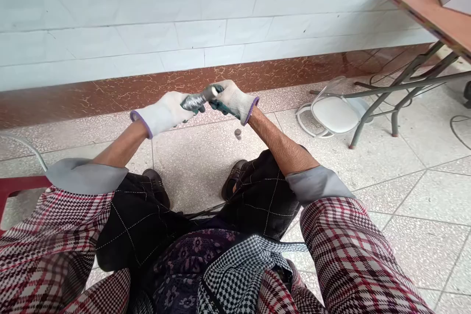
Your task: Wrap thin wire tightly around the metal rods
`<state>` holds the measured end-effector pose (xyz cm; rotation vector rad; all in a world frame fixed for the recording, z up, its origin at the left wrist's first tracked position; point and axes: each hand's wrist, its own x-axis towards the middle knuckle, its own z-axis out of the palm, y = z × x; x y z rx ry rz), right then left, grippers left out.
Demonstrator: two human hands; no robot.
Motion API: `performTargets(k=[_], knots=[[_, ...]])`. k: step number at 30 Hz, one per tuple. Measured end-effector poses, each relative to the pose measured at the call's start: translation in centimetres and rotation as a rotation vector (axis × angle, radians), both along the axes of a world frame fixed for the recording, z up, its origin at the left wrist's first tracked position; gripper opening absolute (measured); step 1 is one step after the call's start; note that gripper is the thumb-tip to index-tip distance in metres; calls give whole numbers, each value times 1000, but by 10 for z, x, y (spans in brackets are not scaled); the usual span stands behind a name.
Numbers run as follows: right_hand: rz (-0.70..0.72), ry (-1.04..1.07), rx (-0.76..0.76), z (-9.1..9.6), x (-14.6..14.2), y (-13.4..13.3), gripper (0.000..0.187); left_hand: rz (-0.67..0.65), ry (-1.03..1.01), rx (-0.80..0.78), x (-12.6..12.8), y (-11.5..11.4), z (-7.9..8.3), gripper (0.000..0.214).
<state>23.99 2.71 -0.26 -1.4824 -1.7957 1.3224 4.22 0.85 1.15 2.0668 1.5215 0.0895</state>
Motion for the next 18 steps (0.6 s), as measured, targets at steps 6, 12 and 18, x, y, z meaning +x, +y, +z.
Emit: performTargets(k=[6, 12, 18], knots=[[64, 1, 112, -5, -13, -15, 14, 246, 5, 37, -13, 19, -5, 37], [204, -165, 135, 11, -12, -28, 13, -9, 529, 154, -10, 29, -25, 35], [84, -207, 160, 14, 1, -12, 17, -195, 443, 95, 8, 9, -22, 34]])
